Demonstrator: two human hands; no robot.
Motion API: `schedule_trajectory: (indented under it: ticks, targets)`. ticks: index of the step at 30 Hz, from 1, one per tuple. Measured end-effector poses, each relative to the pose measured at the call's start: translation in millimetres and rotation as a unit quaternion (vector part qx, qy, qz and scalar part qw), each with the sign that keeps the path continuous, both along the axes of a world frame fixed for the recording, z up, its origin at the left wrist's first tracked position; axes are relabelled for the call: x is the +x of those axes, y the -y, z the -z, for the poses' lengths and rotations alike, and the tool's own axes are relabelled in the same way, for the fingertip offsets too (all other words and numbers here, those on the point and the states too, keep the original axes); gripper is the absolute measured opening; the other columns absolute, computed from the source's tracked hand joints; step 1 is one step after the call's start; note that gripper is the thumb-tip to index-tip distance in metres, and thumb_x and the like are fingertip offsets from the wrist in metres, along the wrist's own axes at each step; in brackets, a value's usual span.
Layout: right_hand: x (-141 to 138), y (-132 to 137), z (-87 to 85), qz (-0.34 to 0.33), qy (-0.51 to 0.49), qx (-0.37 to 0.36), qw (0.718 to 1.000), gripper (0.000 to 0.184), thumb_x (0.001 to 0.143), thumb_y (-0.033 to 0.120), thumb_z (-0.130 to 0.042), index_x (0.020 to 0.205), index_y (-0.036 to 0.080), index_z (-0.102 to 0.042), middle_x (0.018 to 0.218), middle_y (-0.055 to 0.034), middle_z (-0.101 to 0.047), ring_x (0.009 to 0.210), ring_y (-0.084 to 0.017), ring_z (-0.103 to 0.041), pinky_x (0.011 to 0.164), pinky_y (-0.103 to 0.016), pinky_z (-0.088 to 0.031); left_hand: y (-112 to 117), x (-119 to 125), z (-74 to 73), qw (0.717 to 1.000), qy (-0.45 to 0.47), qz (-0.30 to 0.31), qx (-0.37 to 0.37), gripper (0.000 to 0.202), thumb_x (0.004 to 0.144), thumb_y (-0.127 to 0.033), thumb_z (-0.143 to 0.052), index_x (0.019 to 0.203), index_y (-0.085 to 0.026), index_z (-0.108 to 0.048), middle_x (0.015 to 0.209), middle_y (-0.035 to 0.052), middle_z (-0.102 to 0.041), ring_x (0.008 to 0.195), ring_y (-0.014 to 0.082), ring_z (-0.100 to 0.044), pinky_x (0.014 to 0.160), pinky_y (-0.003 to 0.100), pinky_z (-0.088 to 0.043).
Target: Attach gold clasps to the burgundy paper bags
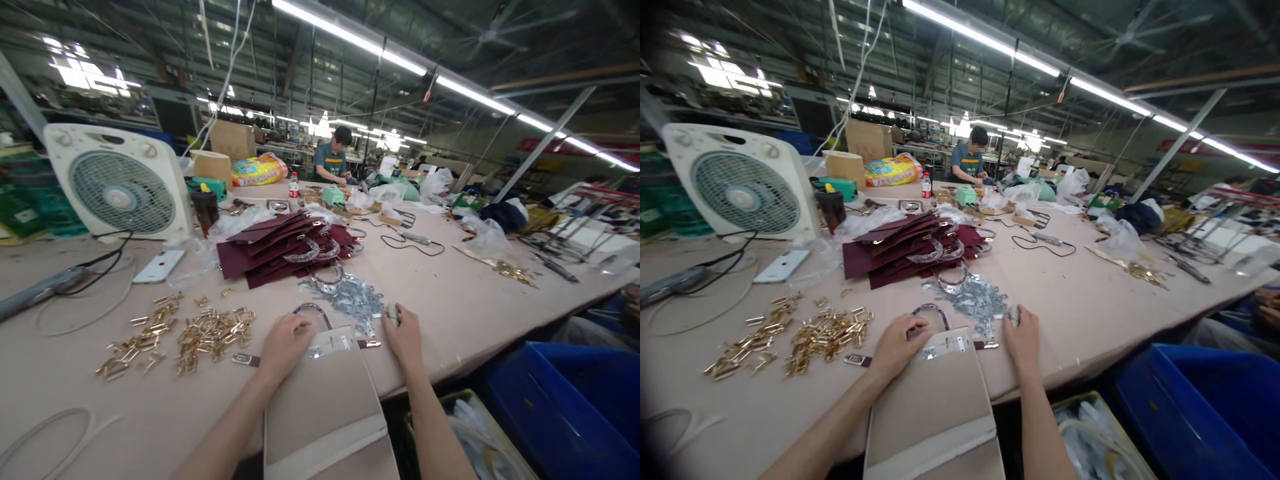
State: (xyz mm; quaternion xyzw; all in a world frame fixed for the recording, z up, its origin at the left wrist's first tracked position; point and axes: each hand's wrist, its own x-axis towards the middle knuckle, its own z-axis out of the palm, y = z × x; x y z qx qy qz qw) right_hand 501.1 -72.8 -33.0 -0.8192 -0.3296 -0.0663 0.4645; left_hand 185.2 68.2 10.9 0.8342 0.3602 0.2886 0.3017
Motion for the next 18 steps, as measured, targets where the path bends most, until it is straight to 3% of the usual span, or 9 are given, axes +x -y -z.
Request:
schedule_trajectory:
  ticks: [2,4,6,8,9,11,14,16,18]
  targets:
    - [-0.2,0.1,2.9,-0.002,-0.015,0.012,1.000,0.065,0.080,0.054,-0.067,0.131,0.013,-0.065,0.127,-0.0202,-0.067,0.119,-0.037,-0.058,0.112,-0.055,-0.040,9.3,0.1,-5.9,0.997,0.021,0.004,0.076,0.016,0.093,-0.024,-0.063,0.103,-0.023,-0.076,0.112,0.0063,-0.074,0.112,0.0259,-0.062,0.103,0.039,-0.046]
    - [0.3,1.6,3.6,0.001,-0.040,0.029,0.999,0.067,0.083,0.054,-0.063,0.136,0.012,-0.063,0.128,-0.0201,-0.068,0.115,-0.035,-0.062,0.109,-0.052,-0.044,22.8,5.5,-12.4,0.991,0.017,0.055,0.121,0.020,0.094,-0.027,-0.064,0.112,-0.024,-0.074,0.121,0.0070,-0.072,0.119,0.0269,-0.058,0.108,0.042,-0.044]
    - [0.2,3.8,1.9,0.004,-0.063,0.044,0.997,0.066,0.087,0.053,-0.057,0.140,0.013,-0.060,0.127,-0.0185,-0.070,0.112,-0.032,-0.065,0.102,-0.047,-0.050,37.0,15.8,-16.4,0.985,-0.012,0.111,0.131,0.033,0.092,-0.036,-0.072,0.123,-0.025,-0.070,0.131,0.0077,-0.068,0.126,0.0292,-0.055,0.111,0.045,-0.043]
    - [-3.1,5.9,-3.2,-0.002,-0.134,0.106,0.985,0.060,0.089,0.052,-0.054,0.137,0.016,-0.060,0.123,-0.0152,-0.072,0.106,-0.029,-0.068,0.090,-0.041,-0.056,47.9,27.9,-16.5,0.983,-0.053,0.131,0.120,0.043,0.088,-0.041,-0.077,0.126,-0.024,-0.068,0.135,0.0084,-0.066,0.129,0.0314,-0.052,0.110,0.048,-0.043]
    - [-6.6,6.5,-7.4,-0.015,-0.190,0.153,0.970,0.055,0.088,0.051,-0.056,0.132,0.018,-0.062,0.119,-0.0127,-0.072,0.100,-0.027,-0.070,0.083,-0.039,-0.057,51.3,33.5,-15.4,0.982,-0.070,0.132,0.113,0.042,0.087,-0.042,-0.077,0.124,-0.023,-0.069,0.135,0.0083,-0.066,0.129,0.0317,-0.052,0.109,0.048,-0.043]
    - [-18.3,6.3,-18.6,-0.070,-0.319,0.252,0.911,0.047,0.085,0.051,-0.061,0.121,0.022,-0.064,0.107,-0.0066,-0.072,0.086,-0.022,-0.069,0.072,-0.034,-0.058,54.1,41.9,-12.4,0.983,-0.086,0.127,0.099,0.035,0.089,-0.041,-0.076,0.119,-0.024,-0.071,0.134,0.0070,-0.068,0.127,0.0307,-0.054,0.107,0.047,-0.044]
    - [-45.6,0.5,-39.2,-0.174,-0.433,0.327,0.822,0.039,0.089,0.058,-0.060,0.110,0.025,-0.064,0.083,0.0022,-0.061,0.064,-0.014,-0.057,0.061,-0.029,-0.053,52.0,46.7,-9.2,0.987,-0.079,0.113,0.088,0.028,0.090,-0.040,-0.075,0.113,-0.025,-0.074,0.130,0.0047,-0.071,0.124,0.0292,-0.055,0.104,0.046,-0.045]
    - [-66.6,-7.2,-50.7,-0.204,-0.460,0.360,0.786,0.037,0.092,0.060,-0.058,0.104,0.025,-0.064,0.072,0.0062,-0.049,0.055,-0.011,-0.046,0.054,-0.025,-0.046,49.6,46.9,-8.8,0.989,-0.074,0.104,0.081,0.024,0.089,-0.040,-0.076,0.109,-0.026,-0.076,0.126,0.0035,-0.072,0.121,0.0287,-0.056,0.101,0.045,-0.045]
    - [-86.0,-16.0,-57.6,-0.212,-0.463,0.390,0.768,0.031,0.092,0.054,-0.061,0.099,0.024,-0.064,0.071,0.0068,-0.044,0.054,-0.010,-0.042,0.053,-0.024,-0.043,47.6,46.6,-8.8,0.990,-0.070,0.098,0.071,0.022,0.088,-0.039,-0.076,0.107,-0.027,-0.077,0.125,0.0019,-0.073,0.119,0.0284,-0.057,0.100,0.045,-0.046]
